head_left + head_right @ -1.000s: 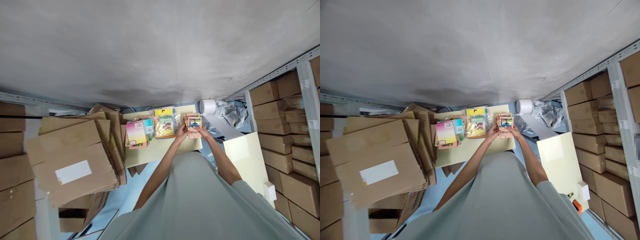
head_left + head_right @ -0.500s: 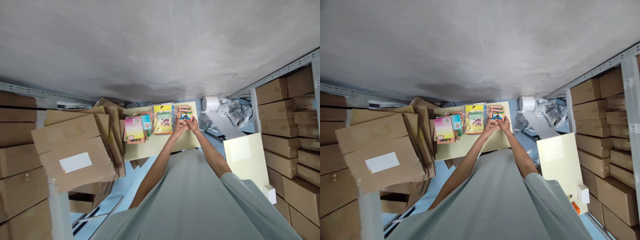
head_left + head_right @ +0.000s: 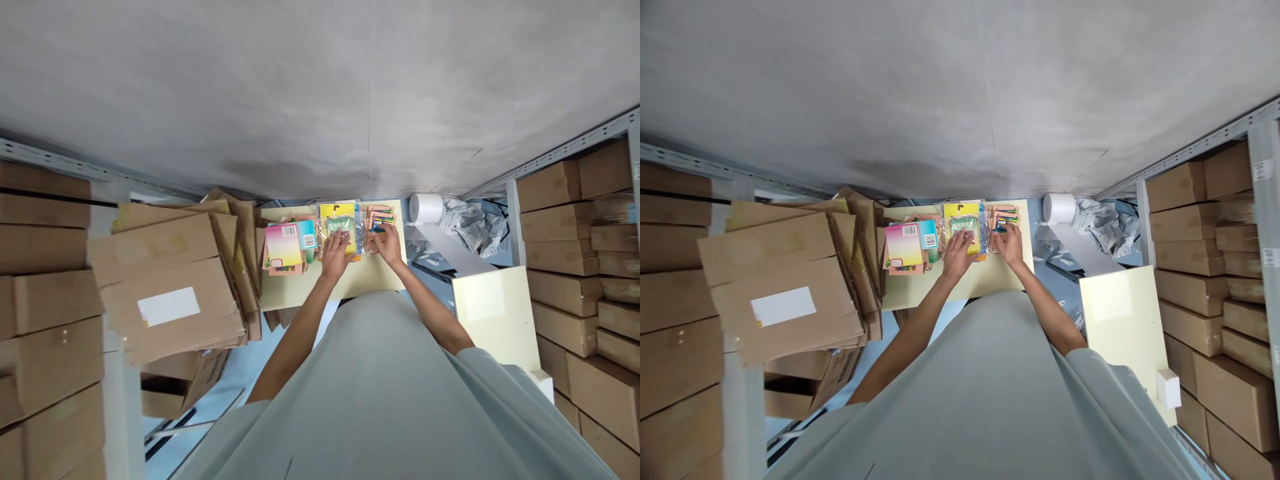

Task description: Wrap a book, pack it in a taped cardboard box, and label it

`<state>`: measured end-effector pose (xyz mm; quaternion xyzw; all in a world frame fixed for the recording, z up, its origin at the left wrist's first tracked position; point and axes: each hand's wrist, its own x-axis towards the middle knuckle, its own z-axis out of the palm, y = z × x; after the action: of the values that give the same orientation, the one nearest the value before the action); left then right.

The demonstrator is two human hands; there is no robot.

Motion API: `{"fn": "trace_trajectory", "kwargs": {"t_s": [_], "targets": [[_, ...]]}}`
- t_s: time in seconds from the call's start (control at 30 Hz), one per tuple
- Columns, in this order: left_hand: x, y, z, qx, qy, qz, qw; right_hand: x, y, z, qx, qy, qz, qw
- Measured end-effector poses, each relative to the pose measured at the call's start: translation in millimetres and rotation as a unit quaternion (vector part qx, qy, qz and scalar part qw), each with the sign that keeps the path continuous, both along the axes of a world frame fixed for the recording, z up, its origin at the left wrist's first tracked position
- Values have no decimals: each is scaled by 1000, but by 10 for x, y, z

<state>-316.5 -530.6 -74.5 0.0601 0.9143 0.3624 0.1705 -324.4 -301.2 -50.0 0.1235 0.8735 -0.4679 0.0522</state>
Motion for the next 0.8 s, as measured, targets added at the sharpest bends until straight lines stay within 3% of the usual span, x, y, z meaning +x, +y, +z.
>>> {"fn": "trace_trajectory", "kwargs": {"t_s": [0.13,0.2,0.33,0.47,0.6,0.7,0.8], "targets": [[204,-26,-84,-43,22,-56,997,70,-95,2,13,-9,10,1000],[328,-75,-105,-38,31,-49,998,111,-111,13,15,-13,8,1000],[537,-190,-80,44,51,34,997,186,-161,77,-33,-58,-7,998],[646,-186,79,138,87,118,980,219,-345,202,-170,-151,1,974],[621,48,278,188,111,73,973,162,-499,344,-298,-144,-12,943],[500,314,373,195,122,24,973,73,-388,405,-294,-64,-58,952],[321,540,413,182,126,-9,975,6,-104,411,-295,-40,-117,947]]}}
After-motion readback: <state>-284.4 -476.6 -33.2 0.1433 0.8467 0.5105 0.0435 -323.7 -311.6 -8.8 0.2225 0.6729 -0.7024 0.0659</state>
